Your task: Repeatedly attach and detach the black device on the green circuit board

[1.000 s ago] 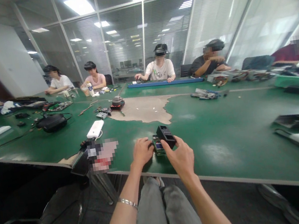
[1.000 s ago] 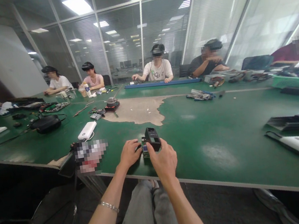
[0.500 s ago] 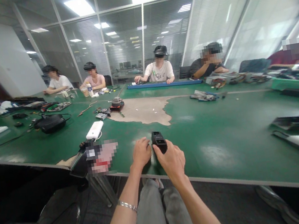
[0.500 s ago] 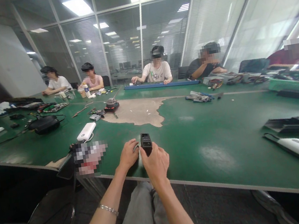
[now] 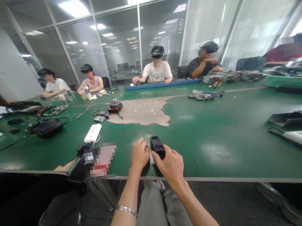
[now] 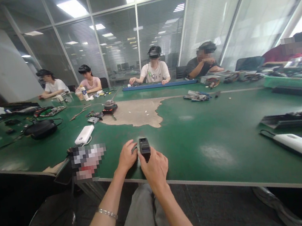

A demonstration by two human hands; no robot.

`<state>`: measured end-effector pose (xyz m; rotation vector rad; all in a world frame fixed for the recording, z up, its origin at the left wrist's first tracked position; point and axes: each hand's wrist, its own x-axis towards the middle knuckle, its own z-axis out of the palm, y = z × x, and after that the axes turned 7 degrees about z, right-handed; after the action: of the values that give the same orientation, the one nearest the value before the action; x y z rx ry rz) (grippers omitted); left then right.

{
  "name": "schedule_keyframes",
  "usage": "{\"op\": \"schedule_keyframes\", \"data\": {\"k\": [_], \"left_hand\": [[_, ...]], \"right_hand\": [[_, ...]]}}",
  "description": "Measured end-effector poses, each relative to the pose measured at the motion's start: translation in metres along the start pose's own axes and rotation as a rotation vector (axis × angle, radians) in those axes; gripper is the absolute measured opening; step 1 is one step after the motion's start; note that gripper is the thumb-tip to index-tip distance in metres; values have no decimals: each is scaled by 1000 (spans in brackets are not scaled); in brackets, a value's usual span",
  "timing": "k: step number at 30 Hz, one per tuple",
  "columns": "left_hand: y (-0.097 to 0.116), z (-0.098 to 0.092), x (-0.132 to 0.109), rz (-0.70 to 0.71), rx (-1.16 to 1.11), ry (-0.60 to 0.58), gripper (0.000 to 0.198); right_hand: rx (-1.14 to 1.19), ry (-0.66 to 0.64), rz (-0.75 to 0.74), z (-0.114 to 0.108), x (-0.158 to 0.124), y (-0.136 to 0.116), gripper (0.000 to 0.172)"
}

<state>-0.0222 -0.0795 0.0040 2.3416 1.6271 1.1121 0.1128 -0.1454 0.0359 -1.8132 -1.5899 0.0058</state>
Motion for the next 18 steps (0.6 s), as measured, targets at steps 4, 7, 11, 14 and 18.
{"op": "schedule_keyframes", "data": {"k": [4,7,11,14,18], "left_hand": [[0,0,0,-10,1,-6,34],[1,-1,0,-10,3,-16,35],[2,-2,1,2,10,-23,35],[4,-2,1,-3,19,-36,33],[6,-2,2,4,28,-51,30]], "right_hand": [[19,-16,-5,6,-5,6,41],[59,2,-17,12,-4,12,52],[127,38,-7,17,-1,15,69],[145,-9,-6,16,-1,15,60],[131,-22,-21,14,-5,16,52]]}}
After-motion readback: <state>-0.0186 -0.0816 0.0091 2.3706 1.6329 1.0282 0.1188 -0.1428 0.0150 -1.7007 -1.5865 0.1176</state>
